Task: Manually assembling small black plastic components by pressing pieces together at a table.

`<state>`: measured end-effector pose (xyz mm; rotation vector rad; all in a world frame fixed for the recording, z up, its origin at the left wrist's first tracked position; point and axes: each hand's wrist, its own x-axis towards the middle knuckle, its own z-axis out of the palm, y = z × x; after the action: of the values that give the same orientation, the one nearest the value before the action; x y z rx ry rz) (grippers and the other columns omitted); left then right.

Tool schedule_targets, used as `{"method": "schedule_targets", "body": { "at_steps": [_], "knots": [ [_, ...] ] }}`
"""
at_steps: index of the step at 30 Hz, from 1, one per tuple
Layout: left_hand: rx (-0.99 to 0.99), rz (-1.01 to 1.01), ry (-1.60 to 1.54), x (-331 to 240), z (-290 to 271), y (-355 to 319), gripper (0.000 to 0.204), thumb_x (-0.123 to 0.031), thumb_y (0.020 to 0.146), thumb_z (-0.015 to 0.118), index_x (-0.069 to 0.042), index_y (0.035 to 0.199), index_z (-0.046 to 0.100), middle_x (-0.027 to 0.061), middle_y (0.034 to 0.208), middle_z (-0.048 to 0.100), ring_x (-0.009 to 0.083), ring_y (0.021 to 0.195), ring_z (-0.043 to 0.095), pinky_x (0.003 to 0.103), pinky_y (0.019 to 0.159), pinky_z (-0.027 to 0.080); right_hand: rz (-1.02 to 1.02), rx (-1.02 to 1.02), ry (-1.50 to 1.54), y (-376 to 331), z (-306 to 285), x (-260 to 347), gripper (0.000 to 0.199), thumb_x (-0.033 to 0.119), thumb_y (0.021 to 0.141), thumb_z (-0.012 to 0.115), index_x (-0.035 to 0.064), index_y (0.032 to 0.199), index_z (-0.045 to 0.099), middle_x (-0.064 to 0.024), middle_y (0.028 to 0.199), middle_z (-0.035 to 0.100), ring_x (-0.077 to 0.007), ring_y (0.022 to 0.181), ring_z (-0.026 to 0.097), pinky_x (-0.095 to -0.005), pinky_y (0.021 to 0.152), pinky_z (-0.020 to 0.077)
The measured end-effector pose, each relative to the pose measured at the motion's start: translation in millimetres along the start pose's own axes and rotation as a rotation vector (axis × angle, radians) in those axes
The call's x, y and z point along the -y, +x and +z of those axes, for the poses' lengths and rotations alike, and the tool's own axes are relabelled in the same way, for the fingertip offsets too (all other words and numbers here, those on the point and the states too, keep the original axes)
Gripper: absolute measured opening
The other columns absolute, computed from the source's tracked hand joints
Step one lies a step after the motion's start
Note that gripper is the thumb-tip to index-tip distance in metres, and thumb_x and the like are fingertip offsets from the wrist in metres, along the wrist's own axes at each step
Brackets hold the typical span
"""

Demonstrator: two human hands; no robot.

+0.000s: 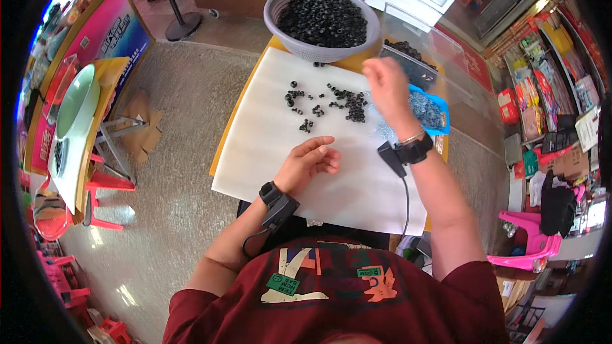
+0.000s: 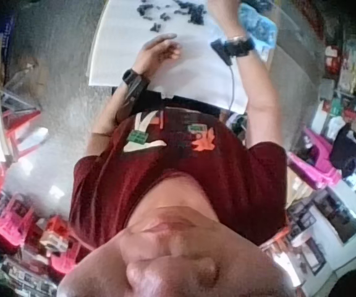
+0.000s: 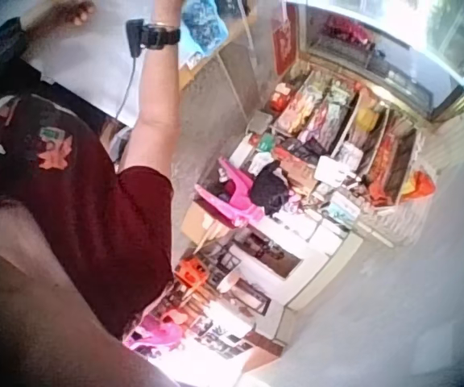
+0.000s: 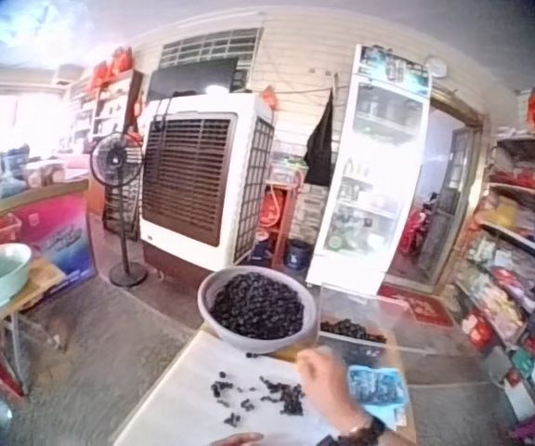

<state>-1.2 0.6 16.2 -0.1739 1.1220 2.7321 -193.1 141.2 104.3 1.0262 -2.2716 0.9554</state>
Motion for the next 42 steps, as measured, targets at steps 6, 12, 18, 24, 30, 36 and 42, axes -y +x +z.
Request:
{"method": "schedule_targets", "body": {
  "at_steps": [6,12,18,24,30,36,42],
  "knots": [
    [0.013,-0.017,-0.003,2.1,-5.1,-0.3,0.032,-0.012,0.098,0.046,0.002,0.127,0.045,0.0147,0.103,0.062,0.0203,0.087,0.063,0.031,0.079,0.052,-0.051,0.312,-0.250,-19.8,90.5,7.8,0.026,0.018,0.082,0.060,0.0108,0.106,0.065,-0.0159,0.103,0.058,-0.0342,0.097,0.054,-0.0462,0.082,0.0437],
    [0.016,0.013,-0.096,1.8,-6.2,-0.5,0.032,-0.009,0.097,0.045,0.000,0.128,0.042,0.0153,0.101,0.061,0.0214,0.086,0.063,0.032,0.077,0.052,0.110,0.479,-0.413,-5.5,126.7,16.7,0.044,0.036,0.089,0.054,0.0158,0.128,0.052,-0.0270,0.123,0.050,-0.0437,0.114,0.046,-0.0535,0.094,0.0352],
    [0.016,0.013,-0.167,0.7,-7.0,0.6,0.032,-0.008,0.097,0.045,-0.002,0.128,0.041,0.0155,0.099,0.061,0.0225,0.086,0.063,0.033,0.077,0.053,0.173,0.435,-0.441,-7.5,135.0,12.6,0.045,0.037,0.089,0.053,0.0080,0.123,0.055,-0.0236,0.121,0.053,-0.0408,0.115,0.046,-0.0527,0.095,0.0330],
    [0.034,-0.020,-0.156,5.2,-9.9,0.0,0.028,-0.009,0.097,0.046,0.001,0.123,0.046,0.0145,0.099,0.061,0.0214,0.085,0.063,0.032,0.076,0.053,0.007,0.527,-0.356,-30.3,90.9,21.8,0.035,0.032,0.087,0.056,0.0043,0.106,0.065,-0.0157,0.123,0.056,-0.0318,0.118,0.046,-0.0487,0.095,0.0340],
    [-0.009,0.024,-0.185,7.2,-11.5,2.1,0.027,-0.011,0.098,0.045,0.001,0.122,0.048,0.0137,0.102,0.061,0.0206,0.086,0.063,0.032,0.076,0.053,-0.076,0.454,-0.096,-60.2,41.7,43.4,0.033,0.023,0.086,0.058,0.0047,0.112,0.063,-0.0143,0.127,0.054,-0.0300,0.121,0.046,-0.0453,0.098,0.0332],
    [-0.013,0.131,-0.276,3.2,-7.0,6.8,0.031,-0.020,0.099,0.044,0.001,0.120,0.051,0.0110,0.110,0.061,0.0183,0.096,0.061,0.032,0.079,0.052,-0.089,0.462,0.080,-108.6,4.8,87.0,0.036,0.017,0.084,0.061,0.0028,0.116,0.059,-0.0137,0.133,0.048,-0.0296,0.127,0.042,-0.0443,0.102,0.0305],
    [0.022,0.063,-0.221,3.8,-8.3,4.1,0.022,-0.016,0.097,0.049,0.001,0.109,0.057,0.0107,0.103,0.064,0.0189,0.092,0.063,0.032,0.077,0.053,-0.100,0.427,0.010,-131.4,-7.5,95.7,0.034,0.018,0.084,0.061,0.0002,0.113,0.060,-0.0114,0.140,0.043,-0.0296,0.128,0.039,-0.0459,0.103,0.0300]
  ]
}}
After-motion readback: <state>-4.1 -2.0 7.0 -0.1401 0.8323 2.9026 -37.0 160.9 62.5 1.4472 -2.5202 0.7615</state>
